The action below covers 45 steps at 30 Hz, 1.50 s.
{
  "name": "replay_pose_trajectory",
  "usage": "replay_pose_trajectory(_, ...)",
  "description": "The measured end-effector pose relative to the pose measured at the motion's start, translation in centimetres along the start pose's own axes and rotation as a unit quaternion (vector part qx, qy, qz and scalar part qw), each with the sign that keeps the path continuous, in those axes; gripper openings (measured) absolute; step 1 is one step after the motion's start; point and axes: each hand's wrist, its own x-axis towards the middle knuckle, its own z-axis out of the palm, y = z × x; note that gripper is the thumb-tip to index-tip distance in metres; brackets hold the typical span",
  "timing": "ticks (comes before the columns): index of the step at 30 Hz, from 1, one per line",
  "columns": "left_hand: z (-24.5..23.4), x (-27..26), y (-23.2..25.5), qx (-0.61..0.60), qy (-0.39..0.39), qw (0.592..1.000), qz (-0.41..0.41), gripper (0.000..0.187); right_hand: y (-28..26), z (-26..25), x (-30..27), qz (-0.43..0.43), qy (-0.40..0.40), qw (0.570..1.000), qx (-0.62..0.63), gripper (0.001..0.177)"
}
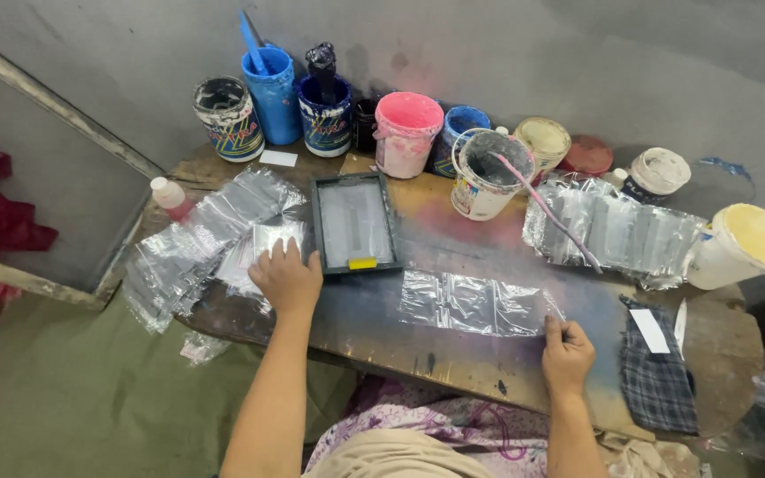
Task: The person places a plastic bag on a table and positions a screen printing frame over it. They use a yellow squeegee to spread ink across the screen, pressing it onto the bag. The person then lifts the frame to reveal the printed design and repeats the process on another bag.
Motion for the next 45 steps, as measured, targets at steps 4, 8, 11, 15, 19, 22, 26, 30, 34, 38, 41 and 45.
replay_pose_trajectory(4, -5.1, -0.1, 3.7, -0.024, -0.04, 0.998, -0.029, 0.066, -0.2, 0.2, 0.0, 0.013, -0.003, 1.0, -0.01, 0.049)
replay_pose_trajectory(8, -7.3, -2.6, 8.2, -0.087, -0.12, 0.987, 0.062, 0.058, 0.9, 0.8, 0.3, -0.03, 0.045, 0.996, -0.07, 0.025)
replay_pose_trajectory(11, -4.5, -6.6, 11.4, -0.168, -0.07, 0.963, 0.197, 0.052, -0.2, 0.9, 0.6, -0.146, 0.159, 0.957, -0.196, 0.06)
replay_pose_trajectory(15, -4.8, -11.7, 16.0, -0.227, -0.169, 0.904, 0.321, 0.052, -5.6, 1.9, -1.1, -0.355, 0.165, 0.852, -0.348, 0.057)
replay_pose_trajectory(19, -6.8, -11.2, 17.8, -0.175, -0.33, 0.855, 0.359, 0.063, -1.4, 2.7, -0.3, -0.363, -0.033, 0.876, -0.316, 0.029)
replay_pose_trajectory(22, -4.6, -9.8, 18.1, -0.152, -0.332, 0.851, 0.376, 0.066, -0.2, 2.1, 0.1, -0.164, -0.179, 0.896, -0.372, 0.05)
replay_pose_trajectory(26, -3.6, -7.7, 18.2, -0.137, -0.335, 0.851, 0.381, 0.065, 1.6, 1.6, 0.2, -0.134, -0.113, 0.892, -0.416, 0.054)
replay_pose_trajectory(30, -4.5, -7.9, 17.9, -0.132, -0.343, 0.87, 0.33, 0.066, 2.2, 0.5, -0.1, -0.101, -0.117, 0.899, -0.409, 0.051)
replay_pose_trajectory(34, -4.1, -8.4, 17.5, -0.129, -0.31, 0.891, 0.305, 0.07, 1.1, 0.5, 0.4, -0.097, -0.14, 0.896, -0.409, 0.056)
replay_pose_trajectory(38, -2.8, -8.3, 17.3, -0.133, -0.284, 0.908, 0.277, 0.077, 1.3, 1.0, 1.8, -0.146, -0.161, 0.896, -0.388, 0.06)
replay_pose_trajectory(41, -1.8, -7.8, 17.0, -0.135, -0.252, 0.922, 0.263, 0.08, 2.4, 1.0, 2.8, -0.204, -0.132, 0.898, -0.368, 0.061)
replay_pose_trajectory(45, -1.1, -8.2, 16.2, -0.167, -0.149, 0.936, 0.272, 0.073, 2.1, 0.8, 2.9, -0.253, -0.019, 0.908, -0.334, 0.062)
